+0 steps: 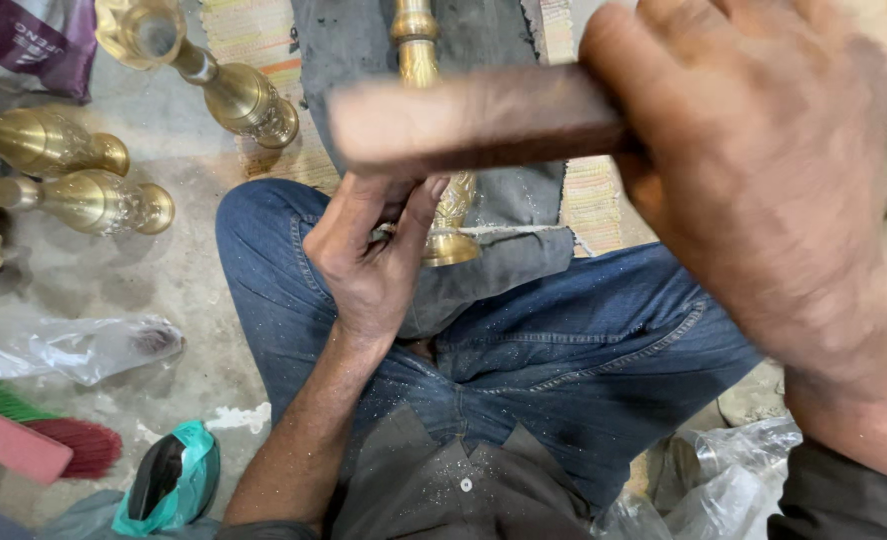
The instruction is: The person sits cross-legged on the floor holding a brass vase in their lap and engraves decorative patterns into its surface, holding a chisel against the metal and striking it with a wooden mallet, repositioning the chisel repeatedly to work different areas of the vase body.
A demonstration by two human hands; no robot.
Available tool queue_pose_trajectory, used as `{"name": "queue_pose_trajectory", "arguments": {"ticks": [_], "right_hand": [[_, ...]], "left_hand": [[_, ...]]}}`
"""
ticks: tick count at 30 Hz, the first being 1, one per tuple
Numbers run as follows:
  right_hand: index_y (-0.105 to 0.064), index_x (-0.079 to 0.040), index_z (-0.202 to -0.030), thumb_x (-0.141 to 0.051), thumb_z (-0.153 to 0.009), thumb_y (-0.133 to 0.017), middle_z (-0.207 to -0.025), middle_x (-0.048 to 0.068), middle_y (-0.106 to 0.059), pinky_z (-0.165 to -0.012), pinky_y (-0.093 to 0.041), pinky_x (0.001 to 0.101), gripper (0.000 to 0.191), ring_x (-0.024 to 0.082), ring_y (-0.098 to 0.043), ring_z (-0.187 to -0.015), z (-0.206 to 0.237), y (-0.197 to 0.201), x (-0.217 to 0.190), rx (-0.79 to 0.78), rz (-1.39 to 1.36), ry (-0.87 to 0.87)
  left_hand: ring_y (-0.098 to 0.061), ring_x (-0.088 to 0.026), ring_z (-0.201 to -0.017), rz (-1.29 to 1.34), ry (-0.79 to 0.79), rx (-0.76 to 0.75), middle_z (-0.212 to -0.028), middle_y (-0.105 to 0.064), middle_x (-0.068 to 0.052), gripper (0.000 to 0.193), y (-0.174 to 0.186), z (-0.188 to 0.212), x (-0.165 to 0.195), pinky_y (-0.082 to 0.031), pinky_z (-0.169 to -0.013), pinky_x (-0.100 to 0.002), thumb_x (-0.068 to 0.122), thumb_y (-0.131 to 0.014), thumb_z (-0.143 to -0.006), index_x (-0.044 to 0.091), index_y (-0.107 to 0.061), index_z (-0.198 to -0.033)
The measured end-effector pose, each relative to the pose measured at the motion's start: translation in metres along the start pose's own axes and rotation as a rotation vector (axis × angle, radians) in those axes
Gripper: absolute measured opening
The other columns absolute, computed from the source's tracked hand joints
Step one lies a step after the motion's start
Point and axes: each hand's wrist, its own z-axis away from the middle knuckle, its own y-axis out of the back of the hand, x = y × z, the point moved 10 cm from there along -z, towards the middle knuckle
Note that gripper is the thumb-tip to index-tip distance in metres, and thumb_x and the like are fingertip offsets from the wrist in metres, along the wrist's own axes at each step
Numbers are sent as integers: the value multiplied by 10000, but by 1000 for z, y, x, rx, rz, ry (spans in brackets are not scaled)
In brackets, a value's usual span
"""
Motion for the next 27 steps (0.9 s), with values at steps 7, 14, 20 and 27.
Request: {"name": "queue_pose_trajectory", "arguments": {"ticks": [7, 14, 20, 27], "right_hand": [[-595, -123, -1047, -132, -921, -767, -1016, 17, -635, -869, -455, 356, 213, 208, -656, -1010, 2, 1, 6, -3, -141, -69], [-583, -96, -1063, -83, -895, -737, -1040, 33, -627, -879, -476, 366, 228, 244, -641, -1036, -1, -2, 8, 21, -278, -69], [-645, -96, -1126, -93, -950, -795, -1020, 60, -652, -857, -508, 408, 231, 264, -664, -1009, 2, -1, 6, -8, -188, -57], [-607, -71, -1153, -90, -939, -727, -1093, 69, -622, -926, -452, 365, 246, 251, -618, -1067, 2, -11, 18, -4, -535, -150]], "left_hand": [[-743, -84, -871, 62, 31, -8, -1069, -724, -69, 252, -1, 1, -2, -647, -729, -202, -14, -770, -1047, 5, -670, -1277], [-719, -70, -824, 23, 5, 4, -982, -696, -43, 208, -1, 1, 1, -608, -678, -203, 3, -797, -1016, 5, -672, -1182], [-727, -82, -823, -6, -13, 15, -973, -693, -52, 189, 0, 0, 0, -627, -698, -216, 7, -798, -1015, -4, -680, -1163], [-749, -105, -847, -5, -11, 15, -1018, -710, -68, 247, 1, 3, 1, -637, -729, -224, 13, -803, -1012, -17, -669, -1218]]}}
